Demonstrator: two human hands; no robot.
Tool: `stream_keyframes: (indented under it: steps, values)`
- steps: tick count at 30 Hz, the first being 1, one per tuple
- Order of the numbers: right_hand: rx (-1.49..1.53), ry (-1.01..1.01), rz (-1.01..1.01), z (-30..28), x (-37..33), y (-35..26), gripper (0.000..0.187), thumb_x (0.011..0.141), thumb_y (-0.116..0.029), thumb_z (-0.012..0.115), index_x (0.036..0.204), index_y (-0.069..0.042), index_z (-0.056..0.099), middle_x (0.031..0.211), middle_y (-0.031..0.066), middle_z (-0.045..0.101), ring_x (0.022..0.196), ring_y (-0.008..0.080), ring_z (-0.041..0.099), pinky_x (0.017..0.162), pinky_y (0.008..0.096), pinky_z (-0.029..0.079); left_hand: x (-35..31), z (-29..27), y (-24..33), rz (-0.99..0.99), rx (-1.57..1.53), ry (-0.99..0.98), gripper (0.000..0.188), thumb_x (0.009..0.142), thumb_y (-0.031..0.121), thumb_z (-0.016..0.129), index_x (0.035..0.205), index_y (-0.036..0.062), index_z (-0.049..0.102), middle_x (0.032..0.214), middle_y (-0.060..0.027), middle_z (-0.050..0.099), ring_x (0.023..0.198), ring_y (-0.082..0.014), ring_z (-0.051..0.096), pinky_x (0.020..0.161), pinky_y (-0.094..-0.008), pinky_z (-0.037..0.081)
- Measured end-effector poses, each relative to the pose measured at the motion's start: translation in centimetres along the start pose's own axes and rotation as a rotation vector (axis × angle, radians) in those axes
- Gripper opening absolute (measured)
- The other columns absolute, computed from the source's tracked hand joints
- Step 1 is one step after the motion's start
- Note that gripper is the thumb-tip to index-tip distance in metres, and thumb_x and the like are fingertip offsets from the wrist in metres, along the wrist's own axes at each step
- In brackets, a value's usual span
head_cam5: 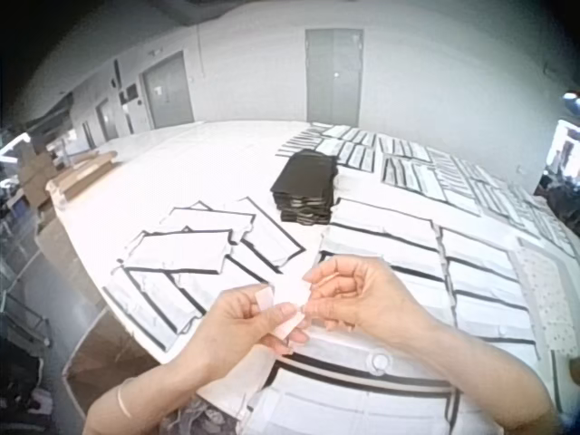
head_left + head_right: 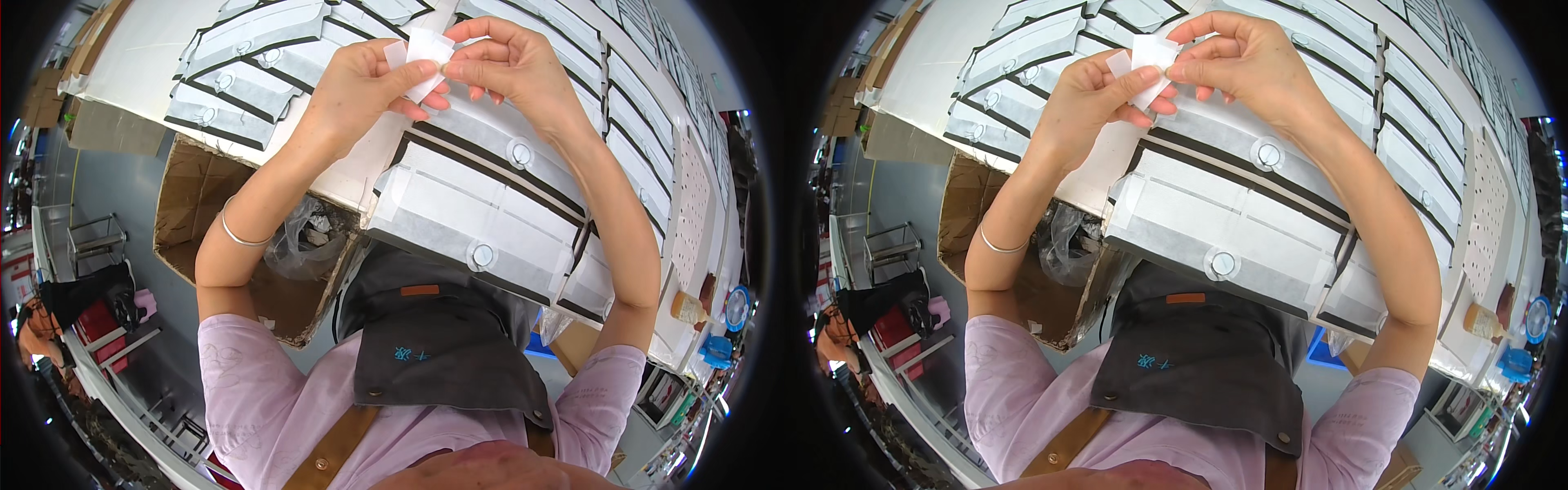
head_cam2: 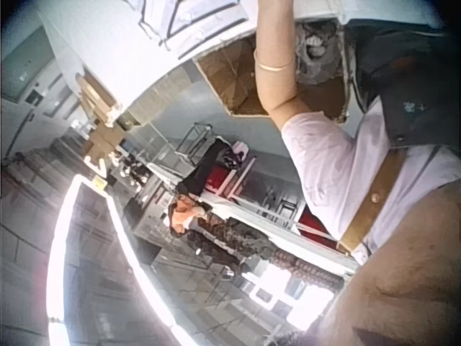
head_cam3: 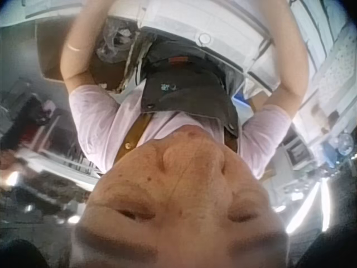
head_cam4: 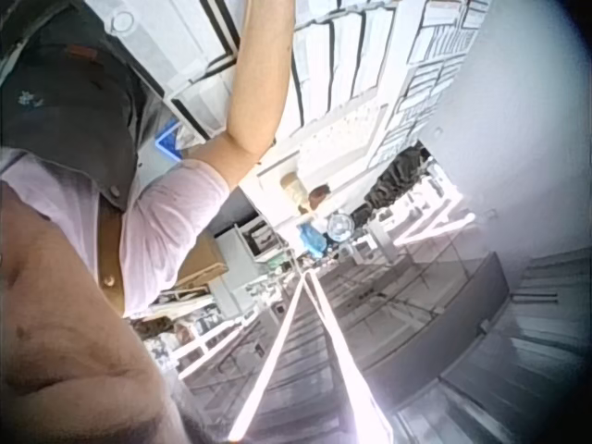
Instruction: The person assembles white face masks by hand on a white workbench. They pick up white mask bodies and attach black elastic straps to the sides, then fold and stack the finished units into neat piles. The process is repetitive and involves handling multiple mask components.
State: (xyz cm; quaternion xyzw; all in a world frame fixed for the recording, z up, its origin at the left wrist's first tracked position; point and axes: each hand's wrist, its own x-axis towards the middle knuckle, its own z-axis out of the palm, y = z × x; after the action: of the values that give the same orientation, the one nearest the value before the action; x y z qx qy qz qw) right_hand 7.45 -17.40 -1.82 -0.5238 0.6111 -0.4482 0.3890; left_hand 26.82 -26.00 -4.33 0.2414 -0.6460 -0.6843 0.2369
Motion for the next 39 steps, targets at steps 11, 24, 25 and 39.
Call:
stream_keyframes:
  steps: [11, 24, 25, 39]
  values:
    - [-0.264, -0.048, -0.021, -4.3, 2.6, 2.9, 0.014, 0.088, -0.016, 0.074, 0.098, -0.007, 0.074, 0.074, -0.0029, 0.067, 0.060, 0.0031, 0.056, 0.054, 0.0195, 0.040, 0.1, -2.4, -0.9, 0.196, 0.408, 0.164, 0.029, 0.107, 0.026, 0.051, 0.105, 0.0010, 0.067, 0.083, -0.0043, 0.069, 0.075, -0.0098, 0.065, 0.062, -0.0216, 0.050]
    - [-0.111, -0.106, 0.041, -5.2, 7.7, 4.1, 0.008, 0.091, -0.006, 0.072, 0.094, 0.001, 0.072, 0.077, 0.0031, 0.068, 0.065, 0.0070, 0.058, 0.056, 0.0217, 0.045, 2.7, -1.3, -1.1, 0.346, 0.928, -0.006, 0.032, 0.109, 0.024, 0.042, 0.122, -0.0001, 0.059, 0.120, -0.0166, 0.067, 0.111, -0.0299, 0.063, 0.100, -0.0352, 0.047]
    - [-0.119, -0.104, 0.047, -5.0, 7.7, 4.0, 0.008, 0.091, -0.006, 0.072, 0.095, 0.001, 0.072, 0.078, 0.0033, 0.068, 0.065, 0.0070, 0.058, 0.057, 0.0216, 0.046, 2.9, -1.2, -1.2, 0.387, 0.953, -0.002, 0.032, 0.109, 0.024, 0.043, 0.124, 0.0003, 0.059, 0.127, -0.0180, 0.065, 0.118, -0.0324, 0.061, 0.103, -0.0370, 0.046]
    - [-0.184, -0.050, -0.102, -4.6, 7.3, 4.9, 0.007, 0.090, -0.004, 0.071, 0.093, 0.002, 0.071, 0.077, 0.0018, 0.067, 0.065, 0.0057, 0.057, 0.058, 0.0211, 0.046, 4.1, -0.7, -1.6, 0.630, 1.301, -0.191, 0.024, 0.100, 0.007, 0.053, 0.122, 0.0041, 0.061, 0.125, -0.0086, 0.068, 0.144, -0.0245, 0.041, 0.120, -0.0468, 0.027]
